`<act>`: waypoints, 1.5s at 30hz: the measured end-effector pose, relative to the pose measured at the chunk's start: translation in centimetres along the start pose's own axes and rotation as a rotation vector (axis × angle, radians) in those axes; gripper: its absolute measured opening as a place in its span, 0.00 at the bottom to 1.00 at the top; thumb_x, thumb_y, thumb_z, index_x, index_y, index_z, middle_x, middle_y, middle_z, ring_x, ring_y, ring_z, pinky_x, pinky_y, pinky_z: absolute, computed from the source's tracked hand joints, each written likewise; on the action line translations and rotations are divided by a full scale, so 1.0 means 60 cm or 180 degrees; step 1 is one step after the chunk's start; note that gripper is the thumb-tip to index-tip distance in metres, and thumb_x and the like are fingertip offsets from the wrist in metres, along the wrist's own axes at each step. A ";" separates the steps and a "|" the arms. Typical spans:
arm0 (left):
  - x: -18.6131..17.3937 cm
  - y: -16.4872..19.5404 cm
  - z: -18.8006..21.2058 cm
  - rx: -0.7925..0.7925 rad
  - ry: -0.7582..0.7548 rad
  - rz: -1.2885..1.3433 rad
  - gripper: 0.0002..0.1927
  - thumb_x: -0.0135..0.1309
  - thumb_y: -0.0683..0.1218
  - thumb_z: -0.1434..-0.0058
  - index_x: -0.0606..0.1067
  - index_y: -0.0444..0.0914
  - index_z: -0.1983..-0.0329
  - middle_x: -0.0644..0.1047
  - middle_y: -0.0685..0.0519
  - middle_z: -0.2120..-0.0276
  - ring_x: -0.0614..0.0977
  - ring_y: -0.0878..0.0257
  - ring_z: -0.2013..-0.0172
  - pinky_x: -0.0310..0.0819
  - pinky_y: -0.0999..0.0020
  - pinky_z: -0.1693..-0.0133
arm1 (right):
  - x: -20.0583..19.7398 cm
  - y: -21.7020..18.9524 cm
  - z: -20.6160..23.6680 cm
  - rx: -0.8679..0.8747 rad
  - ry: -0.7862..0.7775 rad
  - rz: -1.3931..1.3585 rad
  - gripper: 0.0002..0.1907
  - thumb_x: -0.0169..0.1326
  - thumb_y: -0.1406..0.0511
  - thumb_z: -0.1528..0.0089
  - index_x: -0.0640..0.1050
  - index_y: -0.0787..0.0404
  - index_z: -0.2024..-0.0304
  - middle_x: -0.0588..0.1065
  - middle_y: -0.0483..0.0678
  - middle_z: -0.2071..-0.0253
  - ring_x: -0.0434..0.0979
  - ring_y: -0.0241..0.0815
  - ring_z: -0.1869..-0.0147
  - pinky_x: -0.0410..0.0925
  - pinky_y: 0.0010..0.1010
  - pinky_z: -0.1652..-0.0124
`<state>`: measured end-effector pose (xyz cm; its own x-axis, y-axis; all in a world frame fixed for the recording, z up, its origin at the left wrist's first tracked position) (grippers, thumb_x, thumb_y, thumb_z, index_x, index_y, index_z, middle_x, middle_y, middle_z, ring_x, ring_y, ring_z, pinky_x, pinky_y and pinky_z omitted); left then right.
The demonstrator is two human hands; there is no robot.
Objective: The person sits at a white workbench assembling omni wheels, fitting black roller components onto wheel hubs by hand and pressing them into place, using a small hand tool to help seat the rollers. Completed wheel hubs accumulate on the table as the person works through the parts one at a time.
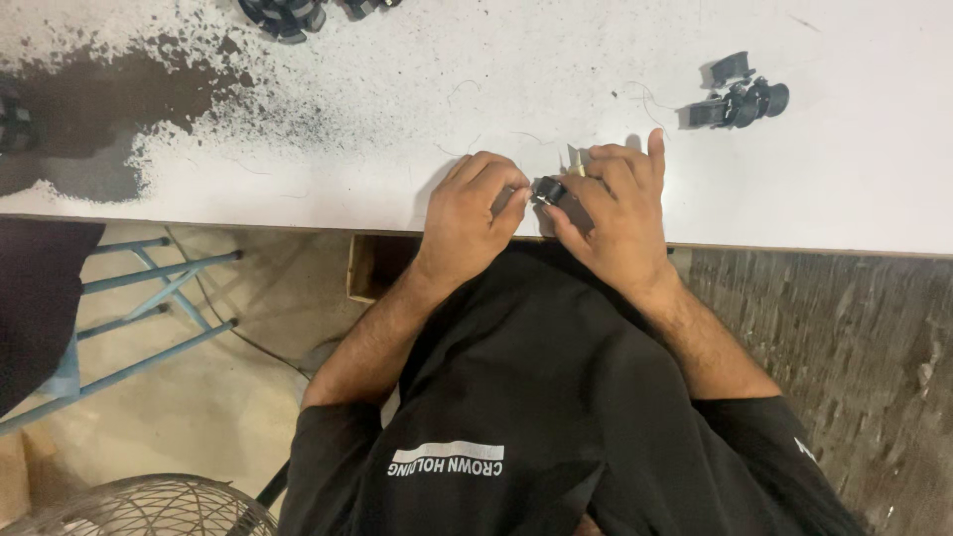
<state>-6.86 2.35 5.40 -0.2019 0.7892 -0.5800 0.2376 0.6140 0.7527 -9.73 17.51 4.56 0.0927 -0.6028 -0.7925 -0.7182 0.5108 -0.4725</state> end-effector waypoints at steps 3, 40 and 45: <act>0.003 -0.008 0.007 -0.0133 -0.0155 0.0178 0.06 0.61 0.39 0.38 0.75 0.37 0.62 0.77 0.52 0.65 0.79 0.57 0.66 0.74 0.61 0.64 | 0.001 0.002 0.005 0.0093 0.0002 -0.0027 0.19 0.70 0.64 0.42 0.82 0.60 0.49 0.69 0.51 0.51 0.67 0.55 0.34 0.43 0.65 0.25; 0.032 -0.093 0.028 -0.0541 -0.0100 0.2178 0.04 0.54 0.36 0.29 0.73 0.31 0.53 0.80 0.46 0.47 0.77 0.68 0.58 0.75 0.72 0.55 | 0.002 0.036 -0.032 -0.0604 -0.0255 0.0968 0.10 0.60 0.70 0.34 0.75 0.61 0.52 0.73 0.52 0.39 0.59 0.58 0.20 0.36 0.72 0.27; -0.029 -0.116 0.069 -0.0788 0.0199 0.2246 0.03 0.52 0.36 0.30 0.72 0.32 0.55 0.79 0.44 0.51 0.81 0.65 0.59 0.77 0.72 0.58 | -0.053 0.161 -0.029 -0.0412 -0.0189 0.1500 0.06 0.59 0.71 0.33 0.75 0.59 0.56 0.74 0.48 0.37 0.58 0.57 0.19 0.34 0.74 0.28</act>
<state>-4.20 -3.24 -0.10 -0.1361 0.9875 0.0796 0.1114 -0.0646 0.9917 -18.15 23.30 3.15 -0.2265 -0.2865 -0.9309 -0.7708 0.6370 -0.0085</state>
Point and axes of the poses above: each hand's wrist, its own z-axis away from the middle knuckle, its own x-axis out of the palm, y = z × x, the point moved 10 cm from there along -z, towards the middle knuckle
